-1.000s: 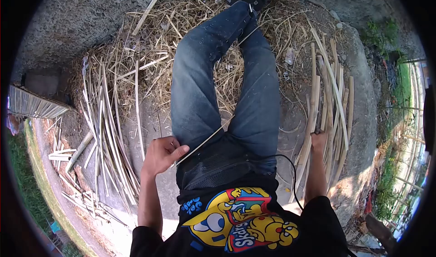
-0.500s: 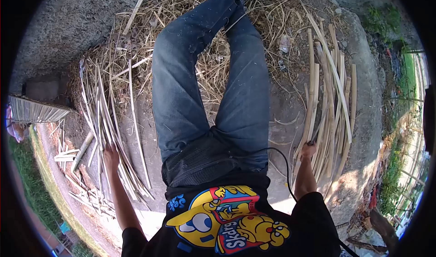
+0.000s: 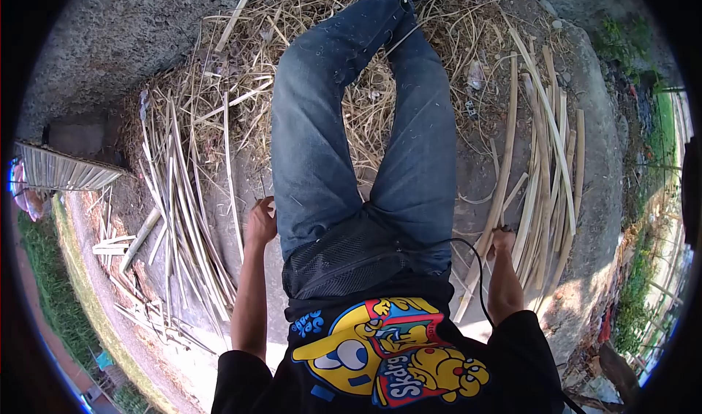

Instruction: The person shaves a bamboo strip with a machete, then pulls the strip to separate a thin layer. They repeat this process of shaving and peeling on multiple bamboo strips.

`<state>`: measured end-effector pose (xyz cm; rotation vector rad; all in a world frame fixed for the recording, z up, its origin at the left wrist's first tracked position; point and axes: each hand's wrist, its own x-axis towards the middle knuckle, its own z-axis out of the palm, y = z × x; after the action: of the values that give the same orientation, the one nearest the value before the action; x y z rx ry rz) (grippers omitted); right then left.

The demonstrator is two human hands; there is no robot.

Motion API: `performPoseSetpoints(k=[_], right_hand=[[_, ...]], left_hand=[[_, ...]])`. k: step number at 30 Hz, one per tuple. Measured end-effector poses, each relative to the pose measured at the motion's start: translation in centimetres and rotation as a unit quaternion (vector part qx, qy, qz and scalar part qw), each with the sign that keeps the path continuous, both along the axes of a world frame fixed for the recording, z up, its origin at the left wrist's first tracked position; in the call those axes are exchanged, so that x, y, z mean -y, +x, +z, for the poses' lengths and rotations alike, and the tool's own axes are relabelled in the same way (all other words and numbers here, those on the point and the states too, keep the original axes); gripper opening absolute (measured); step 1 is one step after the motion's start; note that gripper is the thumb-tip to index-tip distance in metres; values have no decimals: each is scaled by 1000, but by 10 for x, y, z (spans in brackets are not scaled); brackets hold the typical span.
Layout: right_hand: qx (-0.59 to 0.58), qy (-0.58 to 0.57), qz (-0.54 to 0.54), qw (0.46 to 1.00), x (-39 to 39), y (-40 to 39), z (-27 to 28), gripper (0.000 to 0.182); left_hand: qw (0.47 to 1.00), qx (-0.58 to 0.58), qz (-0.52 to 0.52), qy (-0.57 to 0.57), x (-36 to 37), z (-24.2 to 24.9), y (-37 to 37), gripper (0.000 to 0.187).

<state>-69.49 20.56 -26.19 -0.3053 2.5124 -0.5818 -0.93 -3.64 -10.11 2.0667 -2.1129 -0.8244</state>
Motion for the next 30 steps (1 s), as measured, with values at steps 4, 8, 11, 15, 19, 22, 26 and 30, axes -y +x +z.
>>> performPoseSetpoints(k=[4, 8, 11, 15, 19, 22, 26, 30], right_hand=[[-44, -144, 49, 987, 6, -3, 6, 21], [-69, -291, 58, 952, 31, 10, 95, 20], [-45, -323, 33, 945, 74, 36, 195, 20], [-5, -344, 102, 933, 127, 53, 277, 30], [92, -417, 159, 890, 193, 84, 336, 34], [150, -448, 232, 850, 236, 99, 351, 36], [142, -439, 322, 826, 281, 130, 368, 36], [155, -422, 382, 807, 309, 145, 369, 34]], left_hand=[[998, -38, 15, -40, 24, 29, -15, 35], [979, -107, 94, -143, 61, 92, -40, 28], [953, -175, 94, -229, 91, 145, -74, 26], [915, -348, 40, -198, 123, 207, -148, 27], [863, -479, -97, -130, 149, 238, -227, 38], [850, -444, -120, -256, 152, 263, -273, 52], [770, -621, 51, -133, 166, 269, -273, 72], [763, -636, 80, -89, 190, 266, -254, 75]])
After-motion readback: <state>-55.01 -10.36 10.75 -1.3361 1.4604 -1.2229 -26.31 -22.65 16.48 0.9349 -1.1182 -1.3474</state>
